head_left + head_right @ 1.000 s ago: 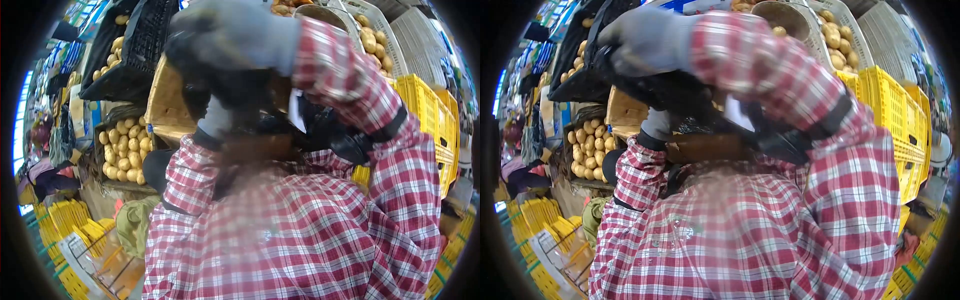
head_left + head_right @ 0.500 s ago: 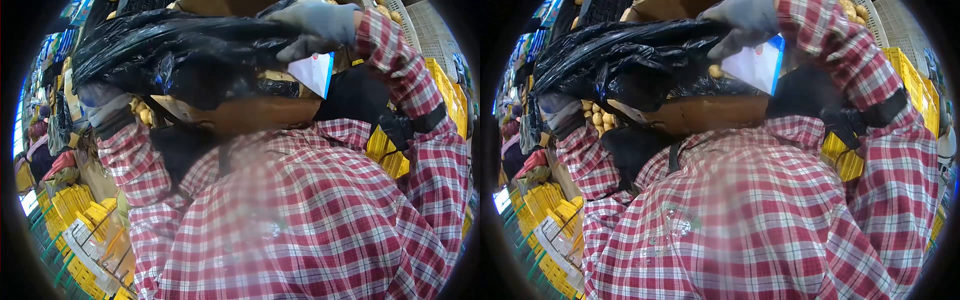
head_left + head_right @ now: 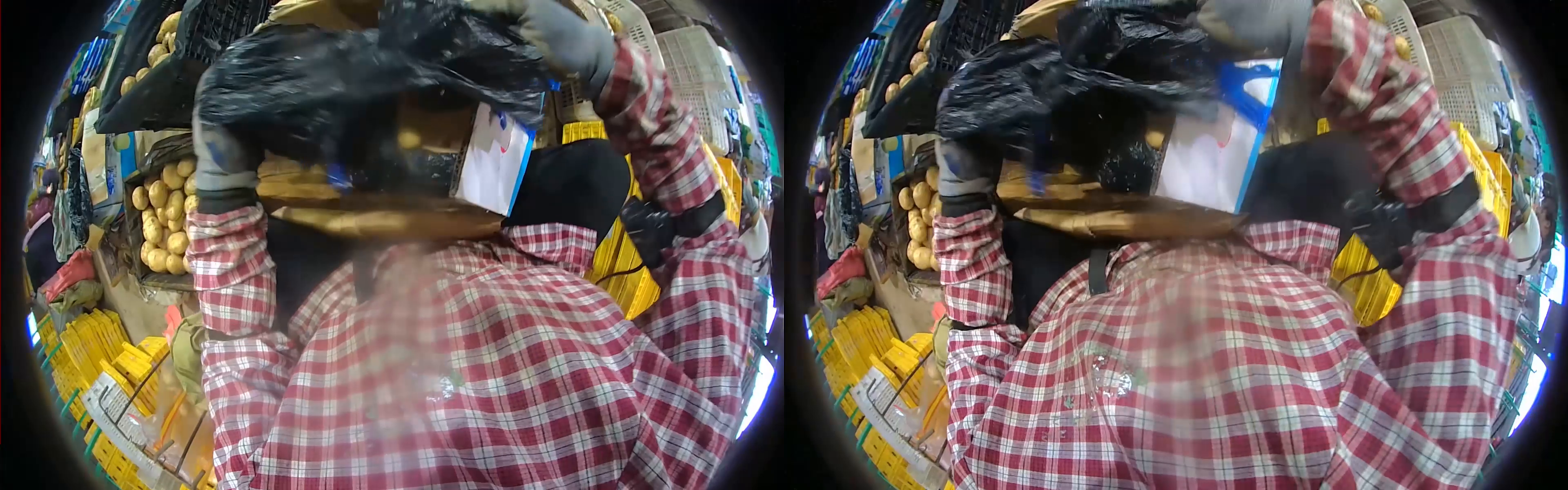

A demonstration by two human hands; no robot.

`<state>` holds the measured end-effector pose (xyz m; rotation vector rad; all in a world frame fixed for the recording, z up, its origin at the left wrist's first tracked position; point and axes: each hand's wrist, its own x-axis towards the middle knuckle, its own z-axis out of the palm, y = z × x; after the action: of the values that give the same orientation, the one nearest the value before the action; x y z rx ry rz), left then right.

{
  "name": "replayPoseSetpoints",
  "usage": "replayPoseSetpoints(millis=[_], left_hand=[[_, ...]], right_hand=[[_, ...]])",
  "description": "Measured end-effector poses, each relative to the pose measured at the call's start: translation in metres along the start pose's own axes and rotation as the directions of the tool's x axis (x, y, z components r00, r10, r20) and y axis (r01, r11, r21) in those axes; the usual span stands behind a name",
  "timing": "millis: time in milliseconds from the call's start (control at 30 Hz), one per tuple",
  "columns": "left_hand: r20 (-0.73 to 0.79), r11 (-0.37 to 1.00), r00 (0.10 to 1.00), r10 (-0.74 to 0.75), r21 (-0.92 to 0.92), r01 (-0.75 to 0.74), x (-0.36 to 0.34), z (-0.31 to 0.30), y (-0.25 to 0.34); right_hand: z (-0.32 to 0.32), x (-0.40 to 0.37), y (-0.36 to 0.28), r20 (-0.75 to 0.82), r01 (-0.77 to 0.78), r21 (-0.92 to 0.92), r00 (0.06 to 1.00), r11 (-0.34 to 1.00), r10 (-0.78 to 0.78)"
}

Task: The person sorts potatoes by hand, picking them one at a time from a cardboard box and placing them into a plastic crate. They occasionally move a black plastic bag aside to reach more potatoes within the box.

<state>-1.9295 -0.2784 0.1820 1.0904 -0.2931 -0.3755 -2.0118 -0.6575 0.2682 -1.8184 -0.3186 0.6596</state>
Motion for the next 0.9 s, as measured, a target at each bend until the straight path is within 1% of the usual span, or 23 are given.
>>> replayPoseSetpoints(millis=[33,67,100,133,167,233,267,300,367,400,433,467,533,567,633,700,733,767,800,833,867,900], left_hand=[[0.08,0.998,0.997,0.013,0.067,-0.019,-0.001,0.023,0.002],[0.161,0.99,0.987,0.019,0.136,-0.041,0.001,0.043,0.003],[0.268,0.928,0.962,0.049,0.344,-0.143,0.009,0.059,-0.002],[0.36,0.818,0.932,0.03,0.527,-0.23,0.014,0.092,-0.021],[0.402,0.916,0.915,0.019,0.36,-0.177,0.008,0.107,-0.033],[0.553,0.964,0.833,0.001,0.22,-0.148,0.006,0.13,-0.048],[0.608,0.939,0.785,-0.121,0.327,-0.108,0.008,0.128,-0.057],[0.651,0.896,0.72,-0.241,0.434,-0.092,0.011,0.13,-0.062],[0.617,0.88,0.722,-0.315,0.474,-0.021,0.01,0.124,-0.061],[0.573,0.899,0.754,-0.321,0.436,0.052,0.005,0.128,-0.055],[0.529,0.914,0.784,-0.326,0.388,0.119,-0.001,0.131,-0.048],[0.506,0.951,0.84,-0.194,0.308,0.033,0.002,0.113,-0.068],[0.42,0.958,0.896,-0.146,0.285,0.022,0.0,0.096,-0.061],[0.384,0.952,0.915,-0.12,0.307,-0.004,-0.003,0.093,-0.055],[0.353,0.908,0.934,-0.054,0.407,-0.102,-0.005,0.094,-0.048],[0.371,0.812,0.929,0.008,0.539,-0.222,-0.005,0.1,-0.048],[0.397,0.729,0.917,0.033,0.618,-0.294,-0.005,0.105,-0.049],[0.421,0.639,0.905,0.054,0.682,-0.355,-0.005,0.11,-0.049],[0.445,0.54,0.892,0.074,0.734,-0.411,-0.006,0.115,-0.05],[0.442,0.472,0.893,0.09,0.77,-0.429,-0.011,0.125,-0.044],[0.446,0.415,0.882,0.155,0.78,-0.468,-0.016,0.116,-0.052],[0.448,0.352,0.866,0.221,0.792,-0.499,-0.02,0.107,-0.061]], right_hand=[[0.002,0.005,0.0,-0.007,0.053,-0.173,0.998,0.984,-0.055],[0.007,0.012,-0.005,-0.007,0.102,-0.337,0.994,0.936,-0.111],[0.014,0.018,-0.009,0.001,0.143,-0.492,0.987,0.859,-0.164],[0.014,0.009,0.001,0.024,0.176,-0.611,0.979,0.772,-0.204],[0.02,0.017,0.003,0.022,0.202,-0.612,0.971,0.765,-0.239],[0.031,0.032,0.007,0.017,0.254,-0.616,0.951,0.745,-0.31],[0.034,0.034,0.004,0.093,0.356,-0.757,0.888,0.548,-0.45],[0.036,0.027,-0.011,0.09,0.258,-0.839,0.934,0.479,-0.345],[0.035,0.011,-0.01,-0.069,0.211,-0.812,0.891,0.545,-0.449],[0.033,0.004,-0.007,-0.148,0.196,-0.794,0.856,0.576,-0.495],[0.022,0.001,0.008,-0.165,0.208,-0.795,0.831,0.571,-0.532],[0.012,-0.005,0.019,-0.145,0.185,-0.844,0.825,0.503,-0.546],[-0.001,-0.014,0.051,-0.241,0.113,-0.817,0.824,0.566,-0.512],[-0.003,-0.018,0.066,-0.243,0.06,-0.858,0.827,0.51,-0.507],[-0.007,-0.022,0.073,-0.247,-0.046,-0.924,0.829,0.379,-0.501],[-0.004,-0.025,0.069,-0.164,-0.057,-0.97,0.871,0.237,-0.464],[0.0,-0.024,0.063,-0.131,-0.063,-0.984,0.889,0.167,-0.438],[0.006,-0.015,0.07,-0.172,-0.022,-0.963,0.82,0.27,-0.545],[0.008,-0.008,0.071,-0.202,-0.048,-0.951,0.844,0.306,-0.496],[0.009,-0.001,0.073,-0.227,-0.071,-0.937,0.867,0.342,-0.443],[0.009,0.006,0.076,-0.247,-0.093,-0.923,0.888,0.374,-0.389],[0.009,0.017,0.093,-0.251,-0.01,-0.922,0.775,0.386,-0.58]])
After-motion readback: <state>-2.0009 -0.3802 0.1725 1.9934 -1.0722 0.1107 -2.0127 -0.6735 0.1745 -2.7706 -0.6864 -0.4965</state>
